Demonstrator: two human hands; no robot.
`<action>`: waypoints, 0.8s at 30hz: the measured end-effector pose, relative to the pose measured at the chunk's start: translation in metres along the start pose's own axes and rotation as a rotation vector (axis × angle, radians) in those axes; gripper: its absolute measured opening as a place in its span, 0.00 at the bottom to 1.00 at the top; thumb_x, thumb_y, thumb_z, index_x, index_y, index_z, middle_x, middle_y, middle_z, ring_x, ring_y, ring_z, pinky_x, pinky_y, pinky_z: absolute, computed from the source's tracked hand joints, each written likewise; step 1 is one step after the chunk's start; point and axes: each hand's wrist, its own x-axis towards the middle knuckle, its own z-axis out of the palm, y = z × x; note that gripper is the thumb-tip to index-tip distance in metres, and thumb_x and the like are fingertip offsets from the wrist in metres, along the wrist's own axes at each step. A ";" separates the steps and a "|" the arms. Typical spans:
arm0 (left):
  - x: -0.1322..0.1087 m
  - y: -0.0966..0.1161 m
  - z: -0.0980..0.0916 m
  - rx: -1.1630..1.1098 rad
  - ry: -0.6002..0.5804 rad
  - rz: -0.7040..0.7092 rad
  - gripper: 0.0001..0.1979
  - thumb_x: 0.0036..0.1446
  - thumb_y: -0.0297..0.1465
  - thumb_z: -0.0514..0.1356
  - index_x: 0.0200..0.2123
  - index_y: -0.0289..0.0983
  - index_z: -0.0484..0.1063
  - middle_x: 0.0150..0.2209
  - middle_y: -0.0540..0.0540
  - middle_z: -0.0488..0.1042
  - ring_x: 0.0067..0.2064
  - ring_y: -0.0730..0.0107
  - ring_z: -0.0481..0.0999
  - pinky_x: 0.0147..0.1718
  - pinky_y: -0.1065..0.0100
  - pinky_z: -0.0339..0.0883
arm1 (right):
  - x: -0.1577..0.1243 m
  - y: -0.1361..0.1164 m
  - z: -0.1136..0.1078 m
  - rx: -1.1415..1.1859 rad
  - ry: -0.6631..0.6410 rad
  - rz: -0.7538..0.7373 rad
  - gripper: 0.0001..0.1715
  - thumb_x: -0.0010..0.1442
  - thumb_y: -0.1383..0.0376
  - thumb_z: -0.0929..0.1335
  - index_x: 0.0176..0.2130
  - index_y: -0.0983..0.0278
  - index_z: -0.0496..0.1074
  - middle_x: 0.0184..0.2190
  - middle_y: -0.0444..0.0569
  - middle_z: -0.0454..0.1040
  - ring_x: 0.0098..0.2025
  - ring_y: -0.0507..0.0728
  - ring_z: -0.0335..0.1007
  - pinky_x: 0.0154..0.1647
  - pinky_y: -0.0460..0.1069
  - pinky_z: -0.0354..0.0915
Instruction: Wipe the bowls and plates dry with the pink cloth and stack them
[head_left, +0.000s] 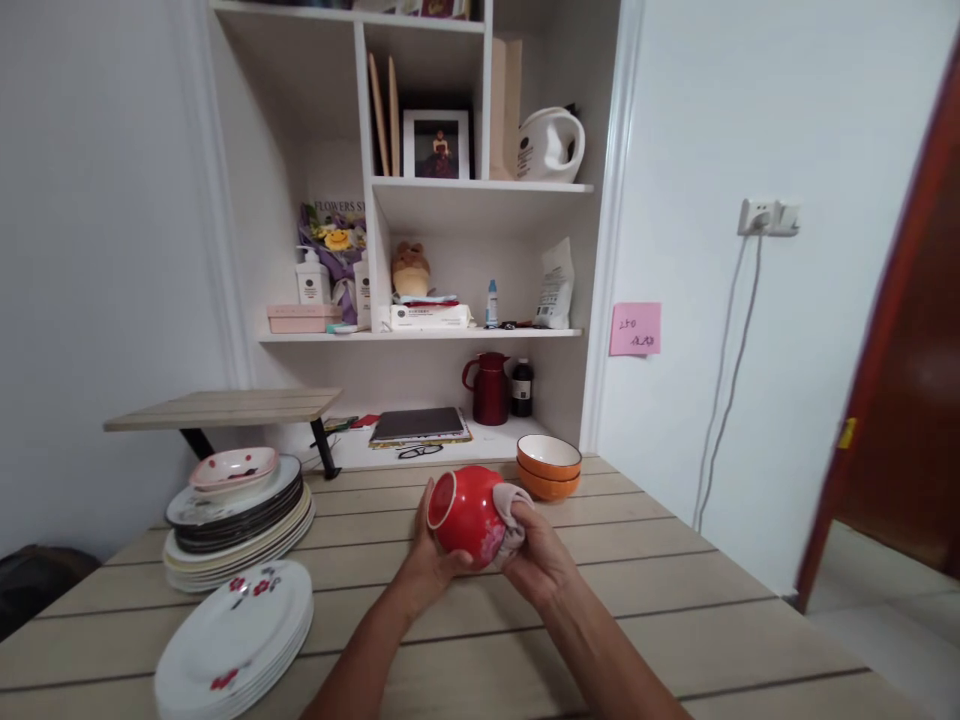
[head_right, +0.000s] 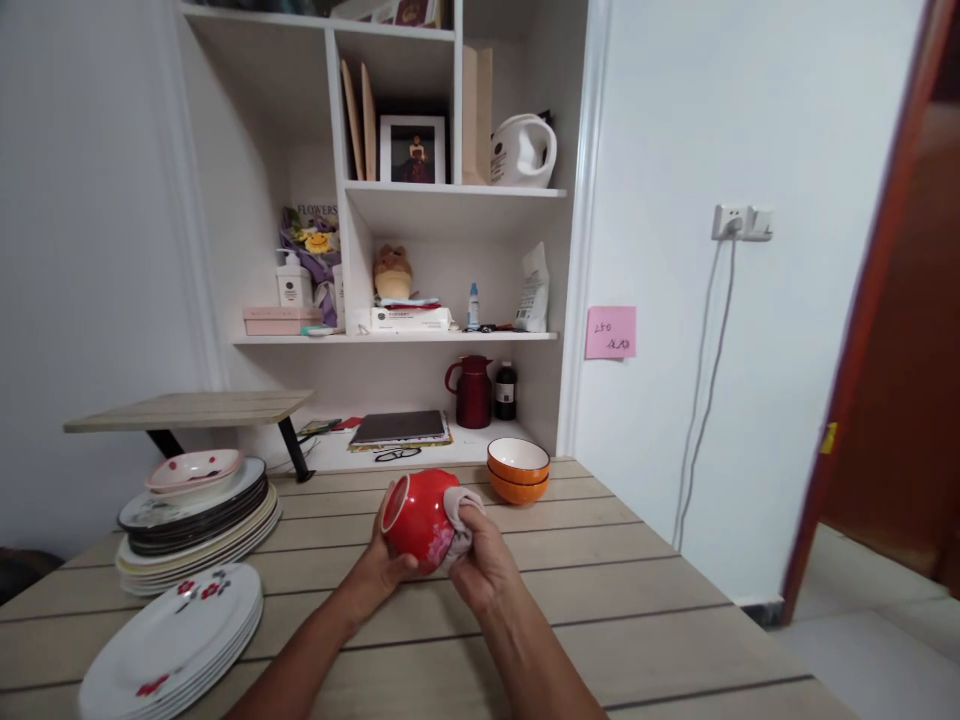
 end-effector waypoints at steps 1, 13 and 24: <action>0.001 -0.002 0.000 0.034 0.000 0.050 0.70 0.27 0.28 0.79 0.70 0.46 0.43 0.68 0.38 0.58 0.67 0.49 0.59 0.63 0.59 0.56 | 0.001 0.000 -0.001 0.022 0.008 0.011 0.17 0.36 0.68 0.77 0.30 0.63 0.73 0.27 0.46 0.80 0.29 0.57 0.76 0.36 0.52 0.73; -0.007 -0.016 0.011 -0.239 0.253 -0.044 0.31 0.45 0.50 0.70 0.49 0.37 0.76 0.46 0.40 0.81 0.54 0.50 0.76 0.56 0.56 0.67 | -0.006 0.051 0.017 -0.604 -0.194 -0.260 0.24 0.39 0.76 0.66 0.39 0.64 0.73 0.29 0.41 0.75 0.31 0.53 0.67 0.32 0.45 0.62; -0.008 -0.006 0.001 -0.225 0.168 -0.181 0.37 0.48 0.57 0.64 0.51 0.34 0.75 0.49 0.36 0.79 0.59 0.46 0.71 0.58 0.55 0.65 | 0.000 0.054 0.010 -0.852 -0.347 -0.346 0.12 0.41 0.73 0.66 0.30 0.64 0.70 0.25 0.40 0.68 0.29 0.52 0.59 0.31 0.45 0.56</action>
